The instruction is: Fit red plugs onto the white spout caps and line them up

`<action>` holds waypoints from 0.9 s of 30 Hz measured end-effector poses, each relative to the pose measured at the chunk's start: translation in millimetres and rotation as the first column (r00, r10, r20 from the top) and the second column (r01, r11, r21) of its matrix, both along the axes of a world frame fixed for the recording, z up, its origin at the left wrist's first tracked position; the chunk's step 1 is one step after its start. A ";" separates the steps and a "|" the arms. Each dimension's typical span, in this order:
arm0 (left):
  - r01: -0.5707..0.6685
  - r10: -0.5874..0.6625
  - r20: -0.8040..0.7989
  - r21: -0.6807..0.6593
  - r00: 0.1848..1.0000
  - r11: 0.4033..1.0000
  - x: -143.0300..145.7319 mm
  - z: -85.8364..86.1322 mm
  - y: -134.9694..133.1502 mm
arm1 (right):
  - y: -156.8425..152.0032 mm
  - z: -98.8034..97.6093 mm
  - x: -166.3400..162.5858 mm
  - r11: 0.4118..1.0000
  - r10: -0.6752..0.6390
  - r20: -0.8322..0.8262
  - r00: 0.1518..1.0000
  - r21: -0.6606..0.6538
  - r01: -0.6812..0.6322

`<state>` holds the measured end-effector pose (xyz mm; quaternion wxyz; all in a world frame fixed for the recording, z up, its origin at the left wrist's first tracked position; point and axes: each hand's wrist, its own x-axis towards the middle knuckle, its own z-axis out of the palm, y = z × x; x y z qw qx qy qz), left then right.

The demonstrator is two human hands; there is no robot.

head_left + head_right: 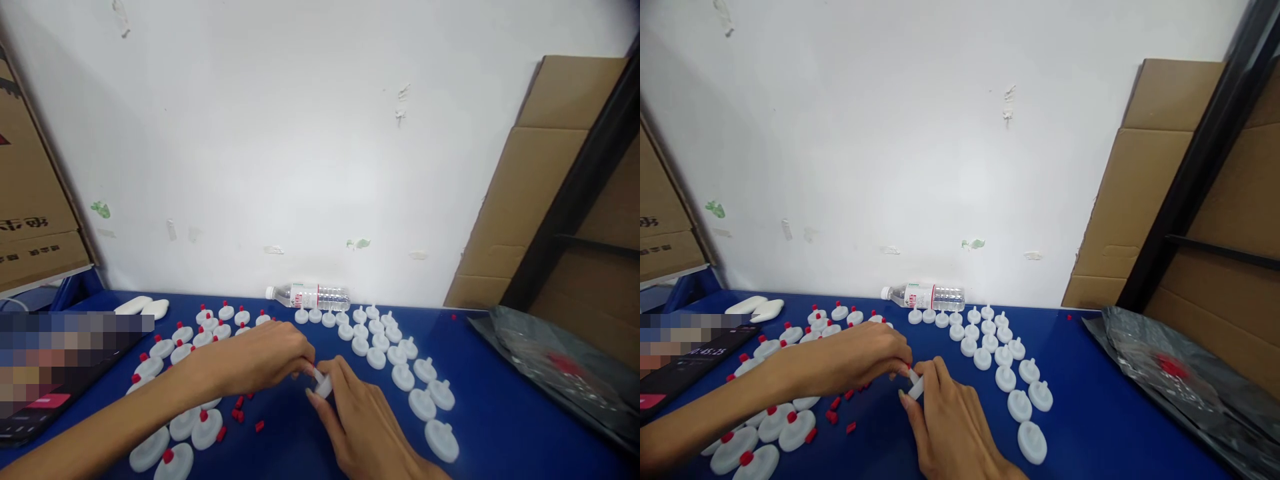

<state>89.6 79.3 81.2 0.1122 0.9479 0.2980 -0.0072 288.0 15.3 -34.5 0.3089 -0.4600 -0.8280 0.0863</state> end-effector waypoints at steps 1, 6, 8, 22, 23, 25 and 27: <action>0.010 -0.010 -0.016 0.002 1.000 1.000 0.5 0.5 -1.3 | -0.4 -1.2 -0.2 1.000 0.004 0.022 1.000 0.019 -0.005; -0.012 0.011 -0.060 -0.013 0.998 1.000 2.3 1.1 -5.2 | -3.2 -8.1 -2.5 0.991 -0.030 0.095 0.995 0.134 0.017; -0.019 0.017 -0.045 -0.044 0.999 0.999 2.3 -0.6 -4.9 | -2.9 -10.0 -3.6 0.985 -0.036 0.108 0.994 0.174 0.017; 0.011 -0.011 0.000 -0.010 1.000 1.000 3.2 -6.3 -1.9 | 2.4 -18.0 -2.8 0.992 -0.071 0.166 0.984 0.113 0.052; 0.007 -0.007 -0.001 0.006 1.000 1.000 1.6 -6.8 0.3 | 3.6 -17.4 -2.9 0.994 -0.081 0.164 0.983 0.092 0.066; -0.014 0.015 -0.004 0.052 1.000 0.999 -2.5 -7.8 6.5 | 5.8 -17.0 -2.9 0.993 -0.105 0.144 0.984 0.063 0.097; -0.065 0.068 -0.014 0.130 0.998 0.989 -7.4 -9.9 13.9 | 6.9 -17.0 -2.5 0.989 -0.144 0.121 0.982 0.041 0.140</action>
